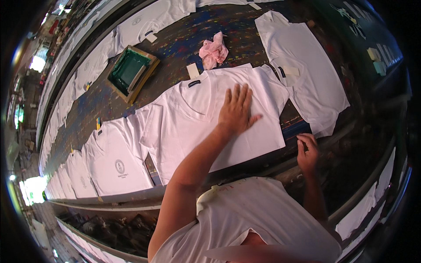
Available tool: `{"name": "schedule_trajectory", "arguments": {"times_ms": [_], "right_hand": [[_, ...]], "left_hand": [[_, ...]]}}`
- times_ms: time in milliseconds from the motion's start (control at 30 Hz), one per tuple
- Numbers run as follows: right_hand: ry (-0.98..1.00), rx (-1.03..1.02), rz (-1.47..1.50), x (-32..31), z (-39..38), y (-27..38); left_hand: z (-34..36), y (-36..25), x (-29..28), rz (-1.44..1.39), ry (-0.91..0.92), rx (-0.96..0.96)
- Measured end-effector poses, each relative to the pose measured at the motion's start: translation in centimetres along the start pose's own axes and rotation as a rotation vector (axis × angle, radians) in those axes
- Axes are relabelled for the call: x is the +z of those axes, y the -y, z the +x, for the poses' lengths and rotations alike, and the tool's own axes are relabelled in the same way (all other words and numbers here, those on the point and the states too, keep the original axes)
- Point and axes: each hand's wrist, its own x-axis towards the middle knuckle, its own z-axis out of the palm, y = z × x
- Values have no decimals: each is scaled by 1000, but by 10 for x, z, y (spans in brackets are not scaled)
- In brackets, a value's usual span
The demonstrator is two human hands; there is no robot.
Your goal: The person screen prints a logo onto white t-shirts using a squeegee and a screen printing frame. They repeatedly apply green ink to the screen and pull it across the fabric to transfer the design.
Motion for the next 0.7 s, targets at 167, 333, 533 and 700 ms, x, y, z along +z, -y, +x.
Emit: {"name": "schedule_trajectory", "arguments": {"times_ms": [167,333,533,700], "right_hand": [[52,-191,15,60,43,34],[325,-430,-73,140,117,46],[351,-380,-372,162,158,24],[356,-397,-376,166,156,21]], "left_hand": [[-26,-13,-9,-63,32,18],[-14,7,-12,22,61,-162],[-48,72,-40,-148,-213,-111],[-105,254,-103,-120,-974,-405]]}}
